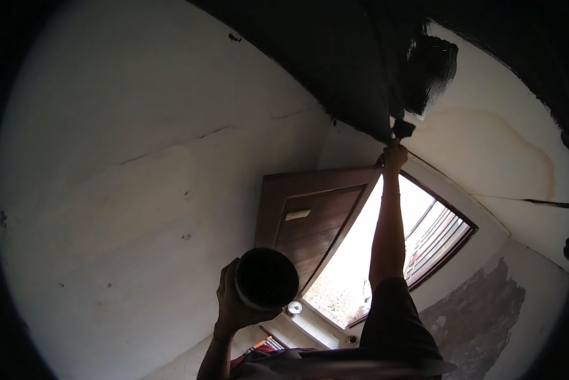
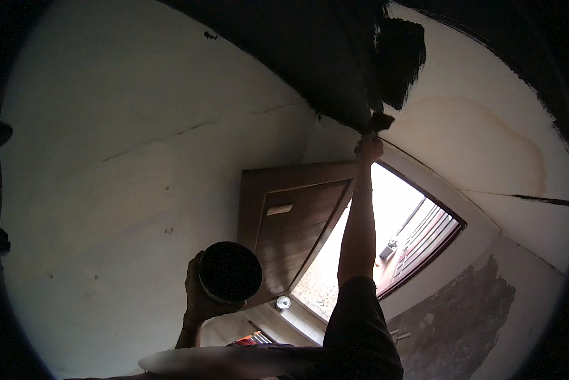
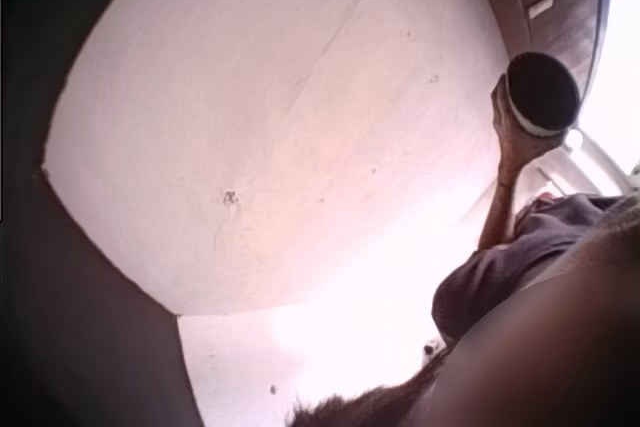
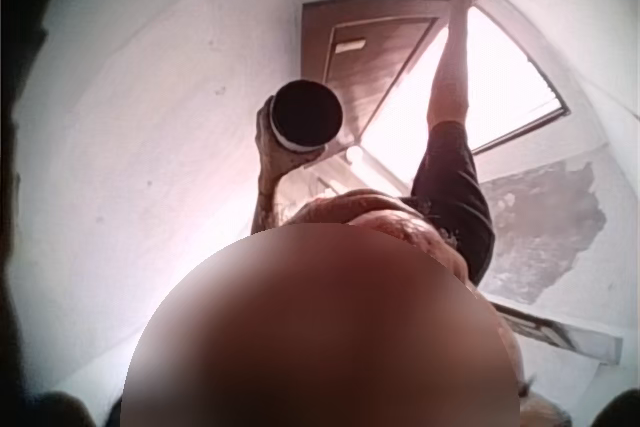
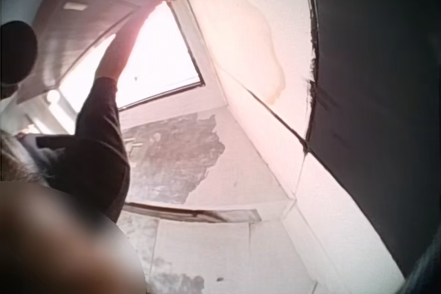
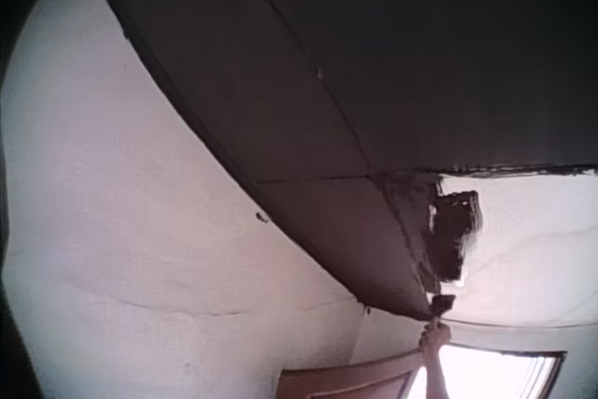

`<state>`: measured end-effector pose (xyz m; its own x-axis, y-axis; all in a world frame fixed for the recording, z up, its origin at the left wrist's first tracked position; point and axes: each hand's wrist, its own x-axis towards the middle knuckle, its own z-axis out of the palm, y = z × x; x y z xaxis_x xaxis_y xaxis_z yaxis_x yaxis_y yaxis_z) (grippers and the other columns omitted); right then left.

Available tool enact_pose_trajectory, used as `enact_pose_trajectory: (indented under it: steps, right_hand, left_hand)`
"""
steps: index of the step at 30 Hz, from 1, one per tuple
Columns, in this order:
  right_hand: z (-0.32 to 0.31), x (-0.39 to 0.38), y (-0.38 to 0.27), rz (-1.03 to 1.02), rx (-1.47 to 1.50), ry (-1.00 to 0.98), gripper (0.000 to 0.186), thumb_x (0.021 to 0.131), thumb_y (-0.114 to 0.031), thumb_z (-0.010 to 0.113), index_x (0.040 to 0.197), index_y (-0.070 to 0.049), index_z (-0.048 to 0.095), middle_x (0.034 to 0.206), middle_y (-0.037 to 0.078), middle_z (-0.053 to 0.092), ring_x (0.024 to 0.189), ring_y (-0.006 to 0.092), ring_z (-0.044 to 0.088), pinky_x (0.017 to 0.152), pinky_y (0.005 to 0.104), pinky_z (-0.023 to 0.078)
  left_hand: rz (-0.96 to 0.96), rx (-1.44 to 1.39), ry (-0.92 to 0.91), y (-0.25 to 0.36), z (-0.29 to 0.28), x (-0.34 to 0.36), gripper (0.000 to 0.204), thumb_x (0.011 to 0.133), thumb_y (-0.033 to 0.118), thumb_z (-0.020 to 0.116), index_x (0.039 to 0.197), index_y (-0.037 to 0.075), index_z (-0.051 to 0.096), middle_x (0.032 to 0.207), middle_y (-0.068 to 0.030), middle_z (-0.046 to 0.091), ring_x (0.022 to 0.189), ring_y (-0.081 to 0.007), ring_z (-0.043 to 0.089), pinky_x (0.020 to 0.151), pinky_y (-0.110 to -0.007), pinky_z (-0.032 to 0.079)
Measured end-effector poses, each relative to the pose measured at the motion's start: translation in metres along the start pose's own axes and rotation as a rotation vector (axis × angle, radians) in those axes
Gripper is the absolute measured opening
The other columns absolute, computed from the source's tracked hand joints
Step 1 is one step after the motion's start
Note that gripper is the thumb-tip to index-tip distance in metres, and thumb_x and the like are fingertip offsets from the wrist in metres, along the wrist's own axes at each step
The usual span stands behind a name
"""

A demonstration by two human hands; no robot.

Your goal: The person paints a white ceiling with black paint using a brush and a small container. They repeatedly dip the brush into the container and apply paint in long strokes across the ceiling surface.

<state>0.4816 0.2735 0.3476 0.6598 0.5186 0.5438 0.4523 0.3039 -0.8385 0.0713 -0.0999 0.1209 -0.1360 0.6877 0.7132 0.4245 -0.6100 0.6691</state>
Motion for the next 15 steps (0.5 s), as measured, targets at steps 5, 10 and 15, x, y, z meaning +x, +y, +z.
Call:
enact_pose_trajectory:
  steps: [5,10,15]
  right_hand:
    - [-0.003,-0.026,-0.133,-0.430,0.256,0.008,0.031,0.100,-0.033,0.061,0.096,-0.004,0.070,0.080,0.011,0.070,0.072,0.0177,0.067,0.053,0.0340,0.051]
    - [-0.061,-0.141,-0.241,-0.277,0.674,-0.262,0.034,0.101,-0.034,0.066,0.089,-0.003,0.066,0.070,0.002,0.061,0.053,0.0114,0.053,0.047,0.0271,0.042]
    - [-0.072,-0.178,-0.264,-0.746,0.289,-0.001,0.037,0.104,-0.035,0.061,0.091,-0.002,0.067,0.069,0.007,0.066,0.056,0.0154,0.062,0.051,0.0286,0.047]
  left_hand:
    - [0.008,0.011,0.000,0.002,0.000,0.001,0.131,0.043,0.046,0.103,0.148,0.004,0.037,0.134,-0.0172,0.058,0.124,-0.0351,0.060,0.103,-0.050,0.052]
    - [-0.003,0.017,0.020,0.004,-0.004,-0.003,0.131,0.043,0.046,0.103,0.149,0.005,0.037,0.135,-0.0179,0.056,0.125,-0.0359,0.060,0.103,-0.050,0.052]
    - [0.006,0.012,0.048,0.002,-0.013,-0.006,0.130,0.043,0.044,0.103,0.148,0.006,0.038,0.136,-0.0173,0.057,0.125,-0.0352,0.060,0.104,-0.050,0.052]
